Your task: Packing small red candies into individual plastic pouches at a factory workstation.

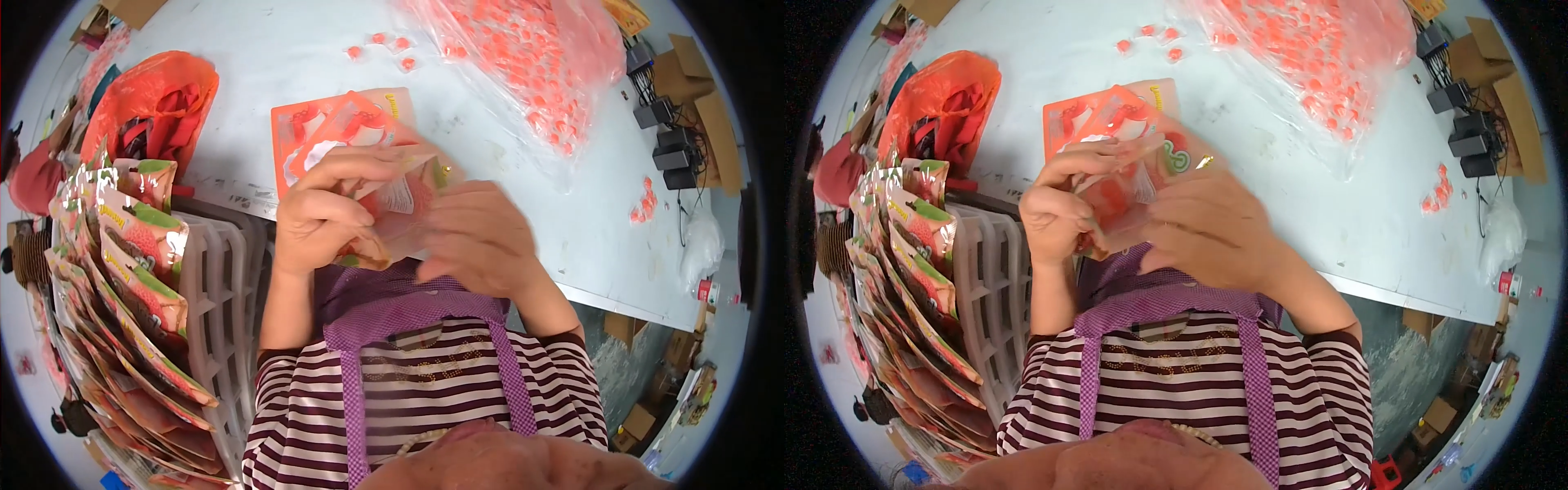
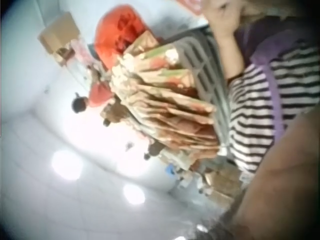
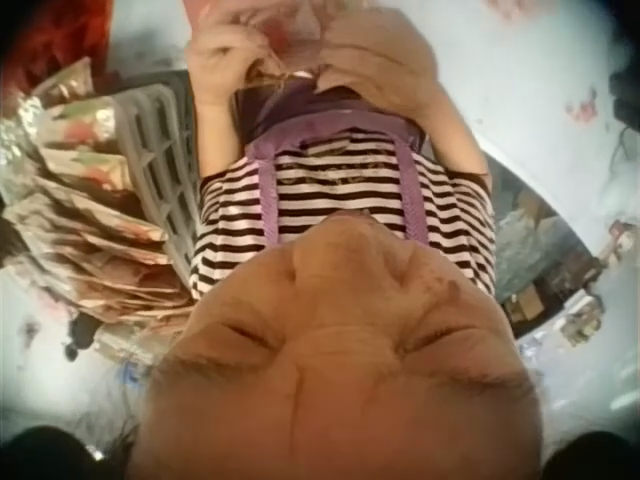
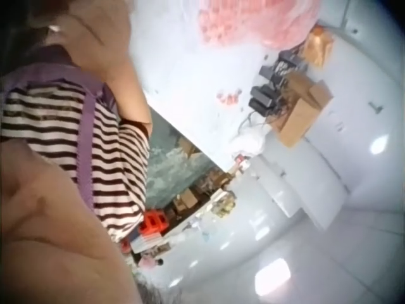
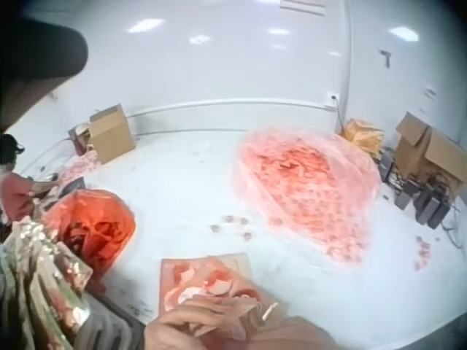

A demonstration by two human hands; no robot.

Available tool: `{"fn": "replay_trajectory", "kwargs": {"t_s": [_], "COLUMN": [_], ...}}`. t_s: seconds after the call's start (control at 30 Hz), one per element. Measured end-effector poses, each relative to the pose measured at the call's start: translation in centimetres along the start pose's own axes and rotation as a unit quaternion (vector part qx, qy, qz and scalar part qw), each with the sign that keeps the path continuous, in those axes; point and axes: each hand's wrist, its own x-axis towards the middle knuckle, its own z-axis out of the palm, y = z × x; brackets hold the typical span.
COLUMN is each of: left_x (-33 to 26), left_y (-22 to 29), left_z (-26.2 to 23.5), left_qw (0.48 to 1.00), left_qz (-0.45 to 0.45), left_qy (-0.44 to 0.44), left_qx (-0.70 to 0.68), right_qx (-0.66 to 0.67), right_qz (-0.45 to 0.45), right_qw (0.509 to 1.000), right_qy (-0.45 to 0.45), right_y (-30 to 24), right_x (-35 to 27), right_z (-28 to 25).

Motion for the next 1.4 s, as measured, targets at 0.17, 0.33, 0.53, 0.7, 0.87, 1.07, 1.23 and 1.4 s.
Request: {"fn": "replay_trajectory", "kwargs": {"t_s": [0.17, 0.33, 0.53, 0.7, 0.87, 1.07, 1.23, 1.4], "left_x": [-0.3, -0.1, -3.4, -2.6, -3.2, -3.5, -2.3, -2.4], "left_y": [0.5, 0.8, 2.6, 4.9, 4.6, 3.2, 4.3, 5.2], "left_z": [-1.0, -0.6, -2.4, 0.0, -0.3, -0.4, 0.4, 0.0], "left_qw": [0.997, 0.991, 0.964, 0.936, 0.934, 0.934, 0.945, 0.932], "left_qz": [0.064, 0.081, -0.122, -0.207, -0.133, -0.140, -0.181, -0.140], "left_qy": [0.019, 0.037, 0.221, 0.240, 0.249, 0.297, 0.228, 0.208], "left_qx": [-0.040, -0.099, -0.085, 0.154, 0.219, 0.142, 0.151, 0.262], "right_qx": [0.136, 0.407, 0.422, 0.345, 0.227, 0.269, 0.194, 0.307], "right_qz": [0.271, 0.356, 0.403, 0.366, 0.256, 0.262, 0.183, 0.277], "right_qw": [0.952, 0.841, 0.811, 0.854, 0.929, 0.912, 0.951, 0.906], "right_qy": [0.028, -0.037, 0.054, 0.134, 0.139, 0.167, 0.156, 0.093], "right_y": [0.8, 2.1, 2.7, 2.3, 2.6, 3.1, 3.1, 1.8], "right_x": [1.6, 3.3, 3.8, 3.4, 2.9, 2.8, 2.1, 3.6], "right_z": [-0.5, 1.0, 1.7, 2.7, 2.7, 3.1, 3.3, 1.6]}}
